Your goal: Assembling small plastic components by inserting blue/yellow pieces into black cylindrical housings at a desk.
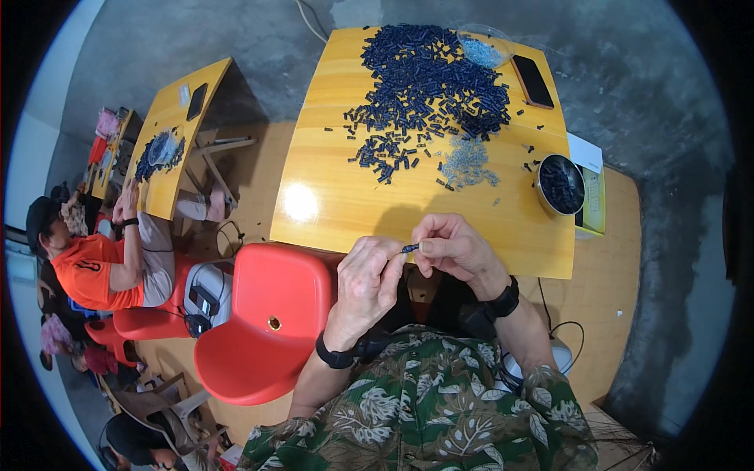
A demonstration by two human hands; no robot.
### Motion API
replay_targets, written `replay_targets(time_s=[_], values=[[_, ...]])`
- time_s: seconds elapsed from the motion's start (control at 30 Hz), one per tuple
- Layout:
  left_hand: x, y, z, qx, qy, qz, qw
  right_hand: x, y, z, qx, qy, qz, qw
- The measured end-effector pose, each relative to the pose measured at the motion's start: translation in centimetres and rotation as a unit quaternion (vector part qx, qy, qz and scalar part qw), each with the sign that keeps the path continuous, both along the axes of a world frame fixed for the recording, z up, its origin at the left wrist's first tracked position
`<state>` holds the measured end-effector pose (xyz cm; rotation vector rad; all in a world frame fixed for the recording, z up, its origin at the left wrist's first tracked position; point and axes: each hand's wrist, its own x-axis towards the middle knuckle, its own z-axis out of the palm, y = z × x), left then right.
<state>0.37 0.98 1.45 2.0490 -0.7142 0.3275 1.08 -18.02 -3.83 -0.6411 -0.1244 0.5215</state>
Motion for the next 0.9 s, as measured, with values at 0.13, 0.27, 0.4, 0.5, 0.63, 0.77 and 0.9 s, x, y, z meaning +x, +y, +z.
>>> replay_targets(time_s=[0.13,0.27,0.4,0.5,0.63,0.77,0.9], values=[[-0.1,-0.1,0.4,0.015,-0.014,0.020,1.000,0.4,0.0,0.4,-0.018,-0.011,0.006,1.000],[-0.2,-0.4,0.1,0.024,-0.019,0.030,0.999,1.0,-0.1,-0.1,0.018,-0.014,0.037,0.999],[-0.1,-0.4,0.2,0.046,-0.038,0.024,0.998,1.4,-0.5,0.2,0.014,0.009,0.068,0.998],[-0.1,-0.5,0.0,0.048,-0.045,0.024,0.998,1.5,-0.6,0.7,-0.015,0.010,0.078,0.997],[-0.2,-0.5,0.1,0.036,-0.036,0.032,0.998,1.4,-0.2,0.7,-0.014,0.024,0.072,0.997],[-0.4,-0.6,0.1,0.015,-0.029,0.040,0.999,0.9,0.4,0.0,0.035,0.024,0.061,0.997],[-0.7,-0.5,0.1,0.019,-0.018,0.062,0.998,0.8,0.9,-0.8,0.055,0.022,0.040,0.997]])
